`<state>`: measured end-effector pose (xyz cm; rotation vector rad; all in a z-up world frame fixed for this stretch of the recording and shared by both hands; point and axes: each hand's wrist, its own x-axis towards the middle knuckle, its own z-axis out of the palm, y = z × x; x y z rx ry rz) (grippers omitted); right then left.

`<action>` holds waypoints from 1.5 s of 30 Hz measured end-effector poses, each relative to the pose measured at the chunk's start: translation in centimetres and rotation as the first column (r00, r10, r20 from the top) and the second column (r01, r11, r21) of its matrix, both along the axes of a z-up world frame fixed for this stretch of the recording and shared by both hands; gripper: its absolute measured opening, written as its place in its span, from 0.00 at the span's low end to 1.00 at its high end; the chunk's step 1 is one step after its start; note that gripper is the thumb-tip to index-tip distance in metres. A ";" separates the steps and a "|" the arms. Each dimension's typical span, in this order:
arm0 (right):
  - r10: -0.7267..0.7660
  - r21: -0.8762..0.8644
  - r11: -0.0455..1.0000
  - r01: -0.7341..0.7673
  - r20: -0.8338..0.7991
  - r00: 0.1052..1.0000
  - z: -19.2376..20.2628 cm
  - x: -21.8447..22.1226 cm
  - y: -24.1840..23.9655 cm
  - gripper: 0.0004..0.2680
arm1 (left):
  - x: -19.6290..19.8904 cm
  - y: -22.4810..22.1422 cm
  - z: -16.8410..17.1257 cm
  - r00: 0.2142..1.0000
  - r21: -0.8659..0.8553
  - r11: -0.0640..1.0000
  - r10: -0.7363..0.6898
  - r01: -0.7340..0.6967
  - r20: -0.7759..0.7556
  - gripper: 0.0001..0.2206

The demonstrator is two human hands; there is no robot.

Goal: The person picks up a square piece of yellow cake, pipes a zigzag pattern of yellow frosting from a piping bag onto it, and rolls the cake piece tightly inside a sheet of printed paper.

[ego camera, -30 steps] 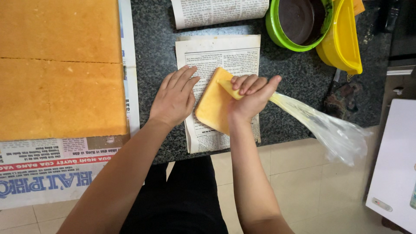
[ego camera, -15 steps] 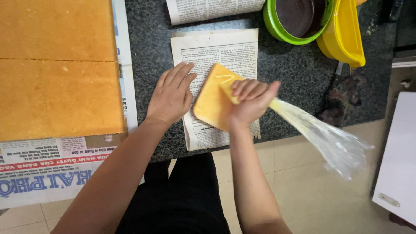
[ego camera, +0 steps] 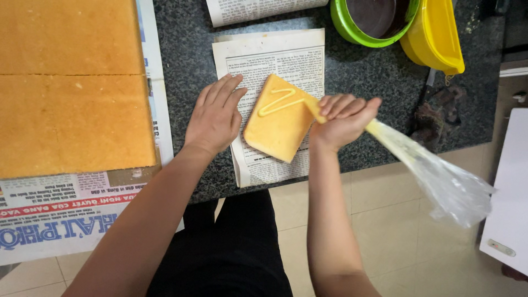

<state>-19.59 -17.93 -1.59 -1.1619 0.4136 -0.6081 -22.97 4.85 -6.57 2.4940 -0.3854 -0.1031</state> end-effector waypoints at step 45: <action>0.173 0.069 0.982 -0.173 0.012 0.985 0.3 -6.4 0.3 0.23 | 0.0 0.1 0.6 0.999 -0.019 1.000 -0.011 0.012 0.034 0.21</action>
